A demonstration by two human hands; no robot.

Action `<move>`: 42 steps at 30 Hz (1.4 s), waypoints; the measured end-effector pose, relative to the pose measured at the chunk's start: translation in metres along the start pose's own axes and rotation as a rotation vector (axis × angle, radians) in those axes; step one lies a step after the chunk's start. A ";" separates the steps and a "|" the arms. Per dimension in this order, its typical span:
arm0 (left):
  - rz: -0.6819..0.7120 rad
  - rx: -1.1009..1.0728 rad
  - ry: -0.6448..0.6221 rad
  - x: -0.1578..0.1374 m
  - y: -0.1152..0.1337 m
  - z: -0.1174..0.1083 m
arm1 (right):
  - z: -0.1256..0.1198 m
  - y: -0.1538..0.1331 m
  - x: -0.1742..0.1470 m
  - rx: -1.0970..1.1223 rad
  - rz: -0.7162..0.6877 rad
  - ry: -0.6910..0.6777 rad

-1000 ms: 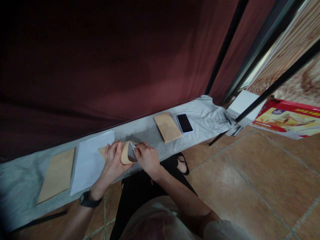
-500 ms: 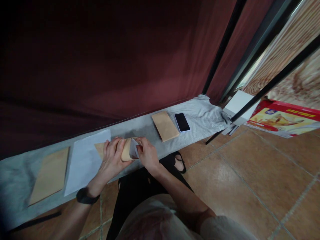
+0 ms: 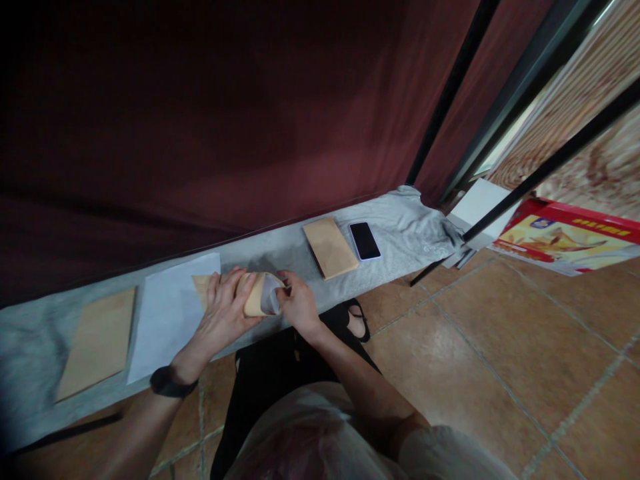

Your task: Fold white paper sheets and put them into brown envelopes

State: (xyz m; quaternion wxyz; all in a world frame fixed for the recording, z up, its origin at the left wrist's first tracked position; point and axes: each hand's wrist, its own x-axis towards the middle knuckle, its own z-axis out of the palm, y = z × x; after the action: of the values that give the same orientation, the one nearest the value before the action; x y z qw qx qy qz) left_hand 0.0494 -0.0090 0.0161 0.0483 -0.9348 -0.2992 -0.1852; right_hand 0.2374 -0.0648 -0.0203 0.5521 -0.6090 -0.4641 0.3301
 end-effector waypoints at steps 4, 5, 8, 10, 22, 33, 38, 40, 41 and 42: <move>0.006 0.001 -0.038 0.001 -0.002 0.002 | 0.000 0.009 0.006 0.050 0.048 -0.028; 0.006 0.001 -0.045 0.001 -0.002 0.004 | 0.000 0.011 0.007 0.055 0.056 -0.024; 0.000 -0.006 -0.066 0.001 -0.003 0.009 | 0.002 0.017 0.009 0.097 0.105 -0.026; -0.005 -0.021 -0.087 0.001 -0.005 0.012 | 0.004 0.020 0.010 0.157 0.162 -0.038; -0.708 -0.599 0.322 -0.036 0.032 0.046 | 0.018 0.048 0.006 0.585 0.496 0.160; -1.527 -1.879 0.436 -0.002 0.075 0.068 | 0.026 0.055 -0.005 0.549 0.500 0.222; -1.492 -1.912 0.387 -0.002 0.072 0.075 | 0.024 0.057 -0.005 0.590 0.497 0.216; -1.485 -1.905 0.385 -0.005 0.070 0.077 | 0.024 0.056 -0.005 0.593 0.503 0.207; -1.487 -1.898 0.383 -0.005 0.070 0.078 | 0.024 0.056 -0.006 0.594 0.506 0.202; -1.494 -1.888 0.382 -0.006 0.069 0.078 | 0.024 0.056 -0.006 0.595 0.510 0.199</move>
State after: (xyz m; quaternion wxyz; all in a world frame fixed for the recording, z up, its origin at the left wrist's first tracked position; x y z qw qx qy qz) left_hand 0.1096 -0.0527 -0.0568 -0.7256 -0.1579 -0.4991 -0.4466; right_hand 0.2246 -0.0590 -0.0795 0.6470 -0.5469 -0.1267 0.5160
